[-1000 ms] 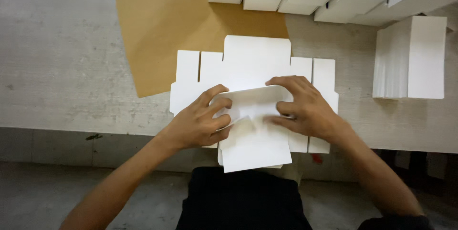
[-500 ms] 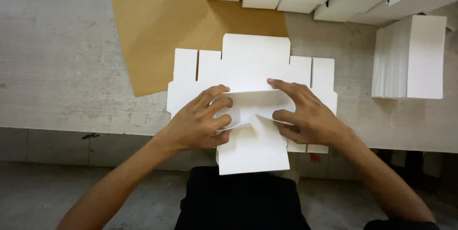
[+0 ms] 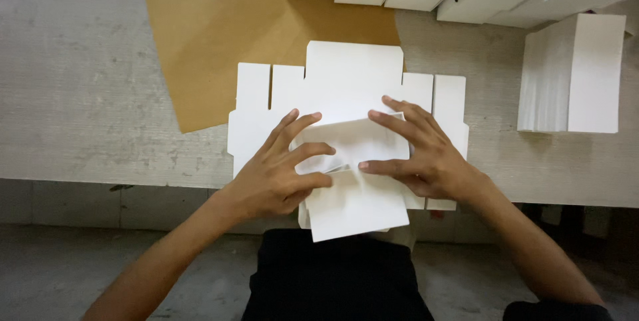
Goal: The person assembles white cardboard boxes by hand on a workbench. They fold the pre-cut flaps of the flat cardboard sheets to form rectangular boxes and place the finished items into a stack.
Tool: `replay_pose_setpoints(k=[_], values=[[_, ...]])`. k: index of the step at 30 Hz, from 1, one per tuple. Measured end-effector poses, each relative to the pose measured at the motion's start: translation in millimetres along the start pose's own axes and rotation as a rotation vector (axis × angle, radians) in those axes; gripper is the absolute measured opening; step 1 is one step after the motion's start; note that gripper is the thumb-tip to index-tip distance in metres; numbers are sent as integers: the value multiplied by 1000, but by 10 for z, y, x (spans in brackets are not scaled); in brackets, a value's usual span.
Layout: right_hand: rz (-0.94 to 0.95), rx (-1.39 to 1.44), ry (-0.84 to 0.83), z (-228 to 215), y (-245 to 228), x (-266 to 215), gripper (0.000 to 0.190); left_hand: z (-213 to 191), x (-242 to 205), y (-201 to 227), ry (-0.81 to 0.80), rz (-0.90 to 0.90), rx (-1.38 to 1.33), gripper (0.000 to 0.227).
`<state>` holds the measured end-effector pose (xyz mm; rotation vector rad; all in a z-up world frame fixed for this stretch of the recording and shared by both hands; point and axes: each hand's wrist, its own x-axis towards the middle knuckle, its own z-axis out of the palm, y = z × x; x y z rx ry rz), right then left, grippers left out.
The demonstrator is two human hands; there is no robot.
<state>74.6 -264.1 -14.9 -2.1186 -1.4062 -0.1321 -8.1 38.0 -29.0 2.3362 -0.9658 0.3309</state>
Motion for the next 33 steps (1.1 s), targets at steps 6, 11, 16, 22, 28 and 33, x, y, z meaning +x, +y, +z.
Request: replay_pose_setpoints(k=[6, 11, 16, 22, 28, 33], values=[[23, 31, -34, -4, -31, 1, 39, 67, -36, 30, 97, 12, -60, 34], [-4, 42, -4, 7, -78, -45, 39, -20, -61, 109, 134, 84, -41, 12], [-18, 54, 4, 121, -84, -237, 43, 90, -142, 214, 205, 71, -13, 21], [18, 67, -130, -93, -199, -155, 36, -135, -95, 300, 197, 53, 114, 11], [-108, -51, -317, -295, -221, -96, 103, -484, -196, 327, -163, 103, 309, 92], [-171, -167, -387, -336, -212, -73, 120, -408, -248, 346, -166, 103, 388, 83]])
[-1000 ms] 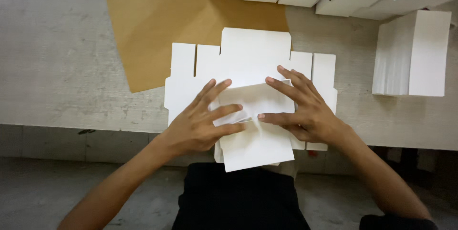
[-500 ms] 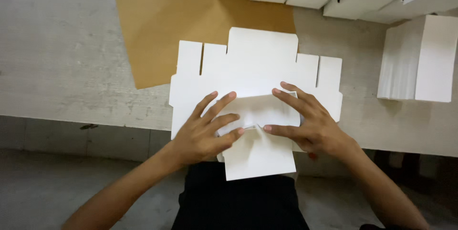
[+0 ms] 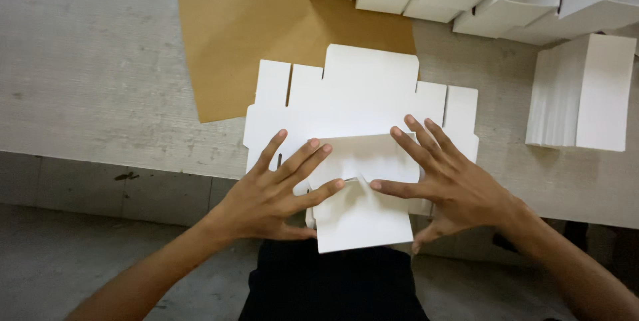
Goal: The person assembles white cardboard boxes by hand on a workbench. They fold the pre-cut flaps of the flat cardboard sheets to form rectangular boxes and place the finished items into a stack.
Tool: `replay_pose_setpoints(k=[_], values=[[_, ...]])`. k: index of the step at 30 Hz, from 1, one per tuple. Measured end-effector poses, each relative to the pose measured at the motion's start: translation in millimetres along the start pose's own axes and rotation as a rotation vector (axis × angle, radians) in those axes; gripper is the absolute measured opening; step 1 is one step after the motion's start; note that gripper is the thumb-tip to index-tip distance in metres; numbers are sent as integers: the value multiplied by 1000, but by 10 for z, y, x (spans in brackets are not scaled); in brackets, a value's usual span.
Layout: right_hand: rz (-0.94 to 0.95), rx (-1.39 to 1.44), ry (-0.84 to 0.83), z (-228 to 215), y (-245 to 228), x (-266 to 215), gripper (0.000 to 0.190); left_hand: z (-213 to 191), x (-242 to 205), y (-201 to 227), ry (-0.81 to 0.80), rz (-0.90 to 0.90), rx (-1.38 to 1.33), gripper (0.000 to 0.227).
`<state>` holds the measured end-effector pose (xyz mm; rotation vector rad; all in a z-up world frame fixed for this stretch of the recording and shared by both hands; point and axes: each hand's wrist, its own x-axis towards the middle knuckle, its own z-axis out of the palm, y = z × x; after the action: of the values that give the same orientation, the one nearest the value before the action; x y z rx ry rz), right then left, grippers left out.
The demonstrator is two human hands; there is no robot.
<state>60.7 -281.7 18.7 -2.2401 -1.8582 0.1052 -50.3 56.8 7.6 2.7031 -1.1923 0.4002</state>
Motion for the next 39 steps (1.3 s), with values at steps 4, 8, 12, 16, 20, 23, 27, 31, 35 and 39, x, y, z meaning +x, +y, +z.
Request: replay_pose_setpoints(k=[4, 8, 12, 16, 20, 23, 27, 31, 35, 39], values=[[10, -103, -2, 37, -35, 9, 152, -17, -18, 30, -42, 9, -2, 100], [70, 50, 106, 94, -98, 31, 80, 29, -34, 56, 37, -33, -124, 74], [168, 153, 135, 250, -86, -77, 102, 90, -18, 14, 71, -34, -248, 64], [185, 258, 330, 324, -130, 0, 49, 198, 13, -6, 126, -9, -129, 48], [396, 448, 424, 325, -206, 104, 42, 497, 8, 22, 297, -100, -343, 35], [431, 509, 502, 311, -267, 173, 38, 417, 87, 9, 325, -127, -500, 33], [327, 481, 651, 228, -316, 368, 61, 381, 151, 0, 267, -229, -674, 18], [300, 457, 703, 310, -364, 399, 47, 371, 159, 17, 273, -326, -757, 33], [349, 416, 699, 305, -381, 394, 40, 426, 169, 5, 410, -313, -885, 43], [523, 174, 520, 381, -414, 264, 57, 298, 220, -8, 383, -320, -801, 23]])
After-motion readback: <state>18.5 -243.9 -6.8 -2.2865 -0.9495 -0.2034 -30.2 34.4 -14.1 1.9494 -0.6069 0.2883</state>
